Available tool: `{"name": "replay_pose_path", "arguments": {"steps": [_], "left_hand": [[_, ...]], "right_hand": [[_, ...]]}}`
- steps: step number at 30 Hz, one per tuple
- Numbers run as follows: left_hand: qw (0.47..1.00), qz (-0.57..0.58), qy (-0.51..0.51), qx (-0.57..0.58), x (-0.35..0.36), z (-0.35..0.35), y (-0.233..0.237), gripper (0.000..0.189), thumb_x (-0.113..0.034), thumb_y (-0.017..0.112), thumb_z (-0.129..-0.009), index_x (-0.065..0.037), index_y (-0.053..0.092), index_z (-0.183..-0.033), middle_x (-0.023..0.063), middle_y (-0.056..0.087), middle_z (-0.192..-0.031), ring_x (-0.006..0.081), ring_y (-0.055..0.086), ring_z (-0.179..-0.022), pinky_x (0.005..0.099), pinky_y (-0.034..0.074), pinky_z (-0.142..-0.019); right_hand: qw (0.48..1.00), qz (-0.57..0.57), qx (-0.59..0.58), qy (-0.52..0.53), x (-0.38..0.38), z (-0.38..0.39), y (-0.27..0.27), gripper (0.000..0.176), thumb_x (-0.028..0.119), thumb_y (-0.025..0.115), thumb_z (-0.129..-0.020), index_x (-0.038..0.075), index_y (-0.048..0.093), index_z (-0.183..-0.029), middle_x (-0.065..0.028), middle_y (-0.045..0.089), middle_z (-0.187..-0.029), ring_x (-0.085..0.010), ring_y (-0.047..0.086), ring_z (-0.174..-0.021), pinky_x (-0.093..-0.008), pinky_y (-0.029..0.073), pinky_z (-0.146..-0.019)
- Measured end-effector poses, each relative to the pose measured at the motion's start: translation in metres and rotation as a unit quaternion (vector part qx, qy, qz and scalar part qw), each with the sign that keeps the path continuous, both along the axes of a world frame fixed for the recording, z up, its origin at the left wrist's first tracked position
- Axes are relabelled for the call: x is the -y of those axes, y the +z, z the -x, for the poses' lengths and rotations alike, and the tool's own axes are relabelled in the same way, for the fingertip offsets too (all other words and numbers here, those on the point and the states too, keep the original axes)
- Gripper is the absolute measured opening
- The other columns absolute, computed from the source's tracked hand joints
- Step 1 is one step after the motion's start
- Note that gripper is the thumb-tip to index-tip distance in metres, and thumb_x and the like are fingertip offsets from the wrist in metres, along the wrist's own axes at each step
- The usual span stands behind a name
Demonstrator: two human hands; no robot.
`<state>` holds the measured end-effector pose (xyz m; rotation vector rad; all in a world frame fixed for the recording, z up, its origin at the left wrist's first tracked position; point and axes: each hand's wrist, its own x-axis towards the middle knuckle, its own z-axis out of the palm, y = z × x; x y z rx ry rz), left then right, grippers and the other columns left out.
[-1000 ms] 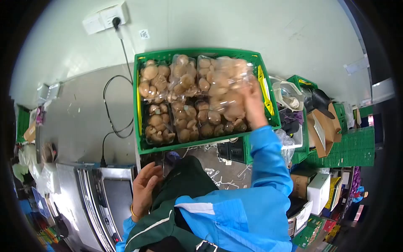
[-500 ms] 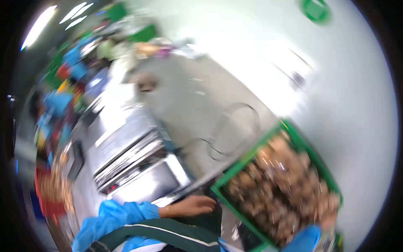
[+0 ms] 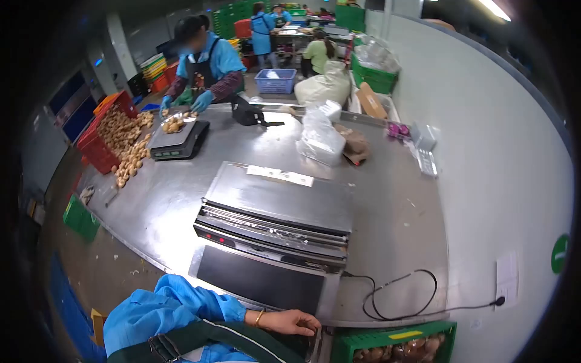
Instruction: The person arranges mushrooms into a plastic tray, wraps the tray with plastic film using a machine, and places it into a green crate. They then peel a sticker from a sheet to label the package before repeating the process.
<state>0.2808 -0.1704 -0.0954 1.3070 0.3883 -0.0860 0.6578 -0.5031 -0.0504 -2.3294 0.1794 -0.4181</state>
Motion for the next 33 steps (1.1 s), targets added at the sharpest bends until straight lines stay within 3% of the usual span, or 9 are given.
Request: {"name": "replay_pose_path", "arguments": {"steps": [1, 3, 5, 8, 11, 18, 24, 29, 33], "left_hand": [[1.0, 0.018, 0.021, -0.002, -0.005, 0.008, 0.002, 0.042, -0.022, 0.061, -0.091, 0.001, 0.051, -0.124, 0.0104, 0.061, -0.113, 0.0148, 0.057, -0.105, 0.0284, 0.045, -0.092], [0.999, -0.003, 0.051, 0.002, -0.018, 0.028, 0.007, 0.042, -0.023, 0.06, -0.091, 0.001, 0.051, -0.125, 0.0108, 0.061, -0.113, 0.0152, 0.057, -0.105, 0.0289, 0.045, -0.092], [0.997, -0.024, 0.071, 0.003, -0.032, 0.054, 0.014, 0.043, -0.023, 0.06, -0.091, 0.001, 0.05, -0.125, 0.0113, 0.061, -0.114, 0.0156, 0.057, -0.105, 0.0293, 0.045, -0.093], [0.982, 0.029, 0.186, 0.005, -0.046, 0.096, 0.022, 0.045, -0.024, 0.059, -0.092, 0.0, 0.049, -0.128, 0.0127, 0.061, -0.114, 0.0166, 0.057, -0.105, 0.0293, 0.045, -0.093], [0.959, 0.074, 0.274, 0.01, -0.059, 0.143, 0.026, 0.044, -0.024, 0.058, -0.092, 0.0, 0.048, -0.129, 0.013, 0.061, -0.115, 0.0165, 0.057, -0.105, 0.0282, 0.045, -0.092], [0.896, 0.062, 0.438, 0.03, -0.084, 0.244, 0.019, 0.04, -0.023, 0.059, -0.092, -0.001, 0.051, -0.125, 0.0083, 0.063, -0.111, 0.0119, 0.056, -0.102, 0.0263, 0.046, -0.087], [0.851, 0.074, 0.52, 0.012, -0.104, 0.322, -0.002, 0.037, -0.021, 0.061, -0.091, -0.001, 0.055, -0.121, 0.0074, 0.064, -0.109, 0.0128, 0.059, -0.1, 0.0276, 0.048, -0.086], [0.811, 0.092, 0.578, -0.003, -0.121, 0.367, -0.007, 0.037, -0.023, 0.062, -0.09, -0.001, 0.055, -0.12, 0.009, 0.065, -0.107, 0.0133, 0.06, -0.098, 0.0278, 0.049, -0.083], [0.798, 0.101, 0.594, -0.006, -0.126, 0.373, -0.014, 0.036, -0.022, 0.061, -0.09, -0.002, 0.055, -0.119, 0.0089, 0.065, -0.106, 0.0136, 0.06, -0.097, 0.0272, 0.049, -0.082]], "right_hand": [[0.985, -0.129, 0.024, 0.116, -0.036, -0.018, -0.024, 0.036, 0.02, 0.052, -0.09, 0.004, 0.053, -0.122, -0.0147, 0.056, -0.119, -0.0289, 0.055, -0.108, -0.0361, 0.047, -0.089], [0.865, -0.37, 0.062, 0.333, -0.112, -0.025, -0.03, 0.027, 0.004, 0.045, -0.091, 0.002, 0.058, -0.115, -0.0142, 0.06, -0.11, -0.0254, 0.058, -0.103, -0.0345, 0.049, -0.083], [0.898, -0.037, 0.208, 0.386, -0.199, 0.012, 0.014, 0.028, 0.001, 0.043, -0.09, 0.001, 0.058, -0.114, -0.0147, 0.058, -0.115, -0.0271, 0.054, -0.111, -0.0333, 0.045, -0.092], [0.85, -0.088, 0.11, 0.507, -0.315, 0.115, 0.041, 0.023, 0.002, 0.046, -0.091, -0.002, 0.056, -0.11, -0.0117, 0.058, -0.111, -0.023, 0.056, -0.104, -0.0306, 0.045, -0.089], [0.728, -0.16, 0.021, 0.666, -0.388, 0.225, 0.05, 0.021, -0.005, 0.044, -0.086, -0.001, 0.06, -0.1, -0.009, 0.06, -0.095, -0.0205, 0.059, -0.089, -0.0296, 0.047, -0.081], [0.502, -0.109, -0.074, 0.855, -0.422, 0.43, 0.015, 0.018, -0.01, 0.053, -0.079, -0.002, 0.064, -0.092, -0.0146, 0.065, -0.089, -0.0216, 0.066, -0.075, -0.0276, 0.051, -0.064], [0.471, -0.084, -0.168, 0.862, -0.416, 0.495, -0.012, 0.018, -0.006, 0.052, -0.087, -0.003, 0.062, -0.101, -0.0131, 0.065, -0.089, -0.0164, 0.066, -0.074, -0.0257, 0.052, -0.061], [0.506, -0.053, -0.267, 0.818, -0.416, 0.519, -0.04, 0.017, -0.003, 0.051, -0.09, -0.004, 0.061, -0.103, -0.0125, 0.064, -0.089, -0.0135, 0.062, -0.074, -0.0245, 0.051, -0.066], [0.517, -0.03, -0.192, 0.834, -0.42, 0.529, -0.053, 0.016, -0.005, 0.051, -0.088, -0.003, 0.062, -0.1, -0.011, 0.064, -0.087, -0.0125, 0.062, -0.066, -0.0228, 0.05, -0.056]]}}
